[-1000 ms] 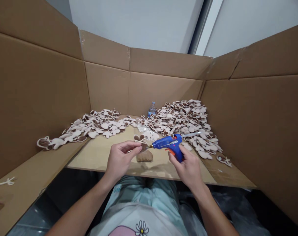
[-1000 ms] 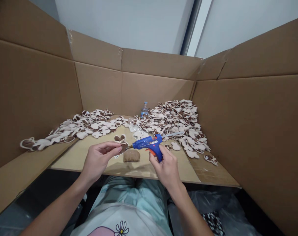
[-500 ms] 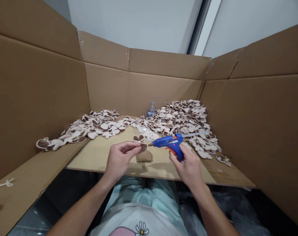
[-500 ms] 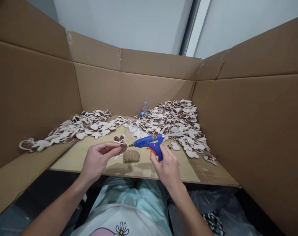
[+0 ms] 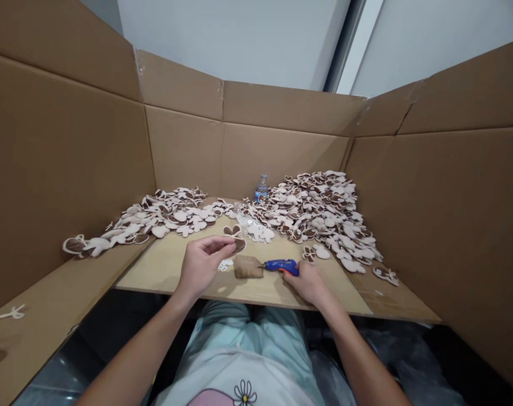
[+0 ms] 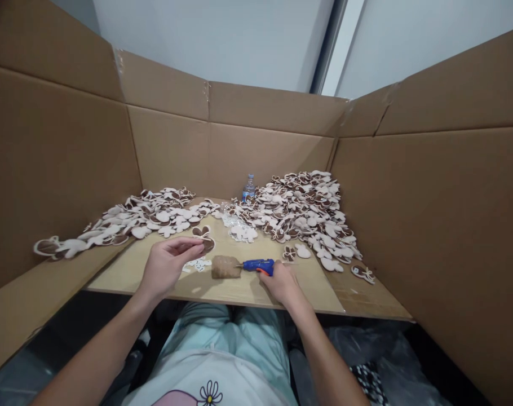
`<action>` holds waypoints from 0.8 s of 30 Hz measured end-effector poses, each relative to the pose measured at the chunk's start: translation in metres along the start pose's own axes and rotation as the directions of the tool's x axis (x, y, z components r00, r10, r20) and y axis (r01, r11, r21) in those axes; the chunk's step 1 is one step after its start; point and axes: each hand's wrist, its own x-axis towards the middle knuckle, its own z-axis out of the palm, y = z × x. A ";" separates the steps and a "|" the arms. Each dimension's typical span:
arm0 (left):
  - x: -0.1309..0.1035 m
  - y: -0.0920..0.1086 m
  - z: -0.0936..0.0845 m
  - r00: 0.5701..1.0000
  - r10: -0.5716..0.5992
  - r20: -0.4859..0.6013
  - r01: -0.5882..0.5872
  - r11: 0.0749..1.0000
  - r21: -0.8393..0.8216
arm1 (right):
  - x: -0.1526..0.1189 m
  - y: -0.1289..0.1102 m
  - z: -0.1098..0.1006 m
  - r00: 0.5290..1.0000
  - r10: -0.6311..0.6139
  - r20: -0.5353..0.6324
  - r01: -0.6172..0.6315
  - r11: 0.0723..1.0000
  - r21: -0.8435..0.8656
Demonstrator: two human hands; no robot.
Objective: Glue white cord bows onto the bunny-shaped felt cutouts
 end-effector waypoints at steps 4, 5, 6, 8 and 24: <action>0.006 -0.002 -0.006 1.000 0.017 -0.015 -0.017 1.000 -0.006 | 0.000 -0.001 -0.008 0.999 0.018 -0.028 -0.018 1.000 -0.023; 0.007 -0.003 -0.007 1.000 0.022 -0.017 -0.022 1.000 -0.018 | 0.001 -0.002 -0.010 0.999 0.014 -0.038 -0.015 0.999 -0.029; 0.008 -0.004 -0.008 1.000 0.025 -0.018 -0.025 0.999 -0.033 | 0.001 -0.005 -0.012 0.999 -0.003 -0.048 0.001 0.999 -0.035; 0.009 -0.005 -0.010 1.000 0.024 -0.017 -0.025 0.998 -0.056 | 0.000 -0.014 -0.012 0.994 -0.087 -0.065 0.085 0.996 -0.033; 0.010 0.001 -0.019 0.999 0.030 -0.037 -0.034 0.992 -0.118 | -0.025 -0.130 0.048 0.694 -0.656 0.298 0.680 0.733 0.031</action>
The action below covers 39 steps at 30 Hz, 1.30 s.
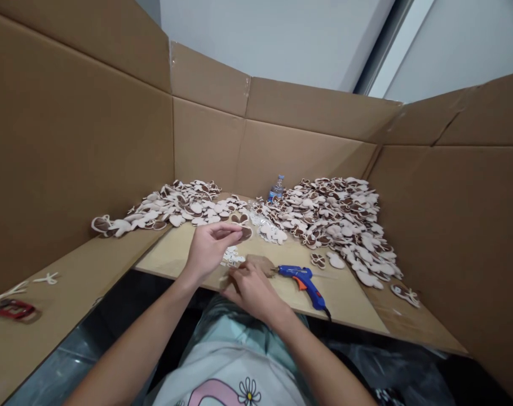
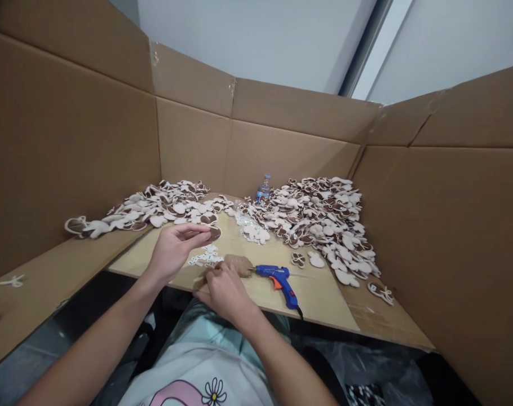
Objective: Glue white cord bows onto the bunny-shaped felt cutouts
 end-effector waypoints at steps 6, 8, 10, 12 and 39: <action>-0.001 -0.001 0.000 1.000 -0.003 0.001 0.003 1.000 0.018 | -0.014 0.000 0.017 0.998 -0.033 -0.059 0.039 0.994 0.099; -0.001 -0.001 0.001 1.000 -0.003 0.004 0.003 1.000 0.026 | -0.016 0.002 0.023 0.995 -0.016 -0.100 0.032 0.987 0.158; -0.001 -0.001 0.001 1.000 0.000 0.006 -0.001 1.000 0.030 | -0.017 0.004 0.027 0.989 0.013 -0.148 0.022 0.971 0.237; -0.002 -0.001 0.002 1.000 0.003 0.008 -0.003 0.999 0.043 | -0.016 0.005 0.028 0.981 0.044 -0.187 0.016 0.952 0.306; -0.015 -0.008 0.018 0.989 -0.087 0.117 0.081 0.995 0.055 | -0.048 0.057 -0.023 0.652 0.629 -0.423 0.020 0.544 0.839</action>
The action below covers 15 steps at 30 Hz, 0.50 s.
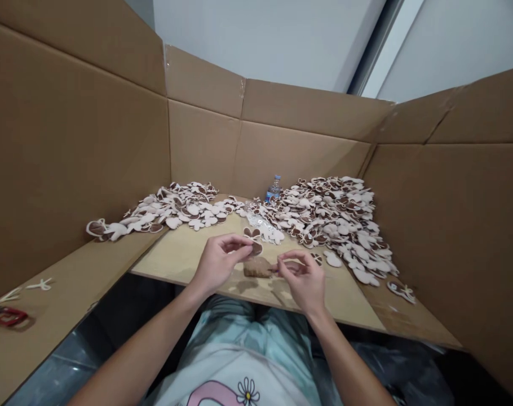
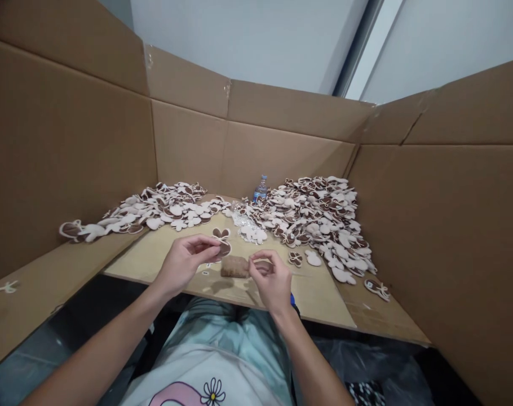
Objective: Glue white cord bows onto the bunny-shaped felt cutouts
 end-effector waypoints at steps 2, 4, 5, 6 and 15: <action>-0.004 0.000 0.004 1.000 -0.015 0.024 0.016 1.000 -0.021 | -0.001 -0.005 -0.005 1.000 0.002 -0.026 -0.001 1.000 0.030; -0.007 0.000 0.008 0.999 -0.021 0.047 0.023 0.999 -0.040 | -0.002 -0.010 -0.007 0.999 0.001 -0.043 0.001 0.999 0.042; -0.008 0.000 0.010 0.998 -0.019 0.054 0.022 0.999 -0.042 | -0.003 -0.012 -0.008 0.999 0.007 -0.050 -0.004 0.999 0.050; -0.009 -0.001 0.011 0.998 -0.015 0.059 0.018 0.999 -0.037 | -0.002 -0.015 -0.008 0.998 0.017 -0.060 -0.013 0.998 0.064; -0.013 -0.008 0.019 0.998 0.026 0.060 -0.031 0.997 0.077 | 0.002 -0.032 -0.011 0.979 0.143 -0.145 -0.104 0.963 0.248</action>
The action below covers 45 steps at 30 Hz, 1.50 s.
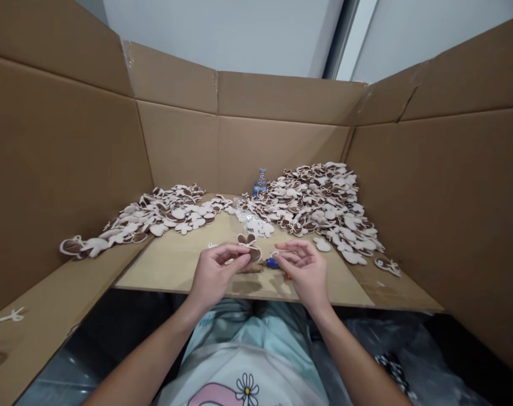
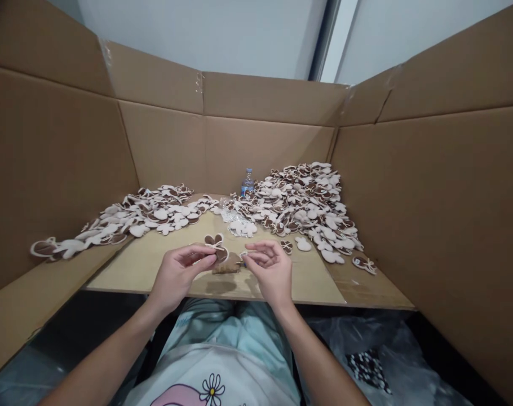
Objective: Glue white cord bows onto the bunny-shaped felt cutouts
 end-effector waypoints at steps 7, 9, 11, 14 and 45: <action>-0.002 0.003 0.002 0.991 0.132 -0.016 -0.131 0.988 0.076 | -0.013 -0.015 0.005 0.999 0.028 0.039 -0.030 0.998 0.063; -0.004 0.005 0.004 0.987 0.158 -0.021 -0.156 0.985 0.067 | -0.019 -0.019 0.008 0.998 0.021 0.060 -0.025 0.998 0.066; -0.007 0.007 0.006 0.984 0.177 -0.008 -0.177 0.983 0.047 | -0.023 -0.021 0.010 0.997 0.014 0.081 -0.019 0.997 0.068; -0.011 0.007 0.008 0.979 0.202 0.006 -0.202 0.978 0.044 | -0.028 -0.021 0.012 0.994 -0.001 0.113 -0.007 0.997 0.073; -0.019 0.011 0.012 0.978 0.192 0.076 -0.198 0.978 0.073 | -0.033 -0.023 0.012 0.981 0.114 0.155 -0.133 0.984 0.118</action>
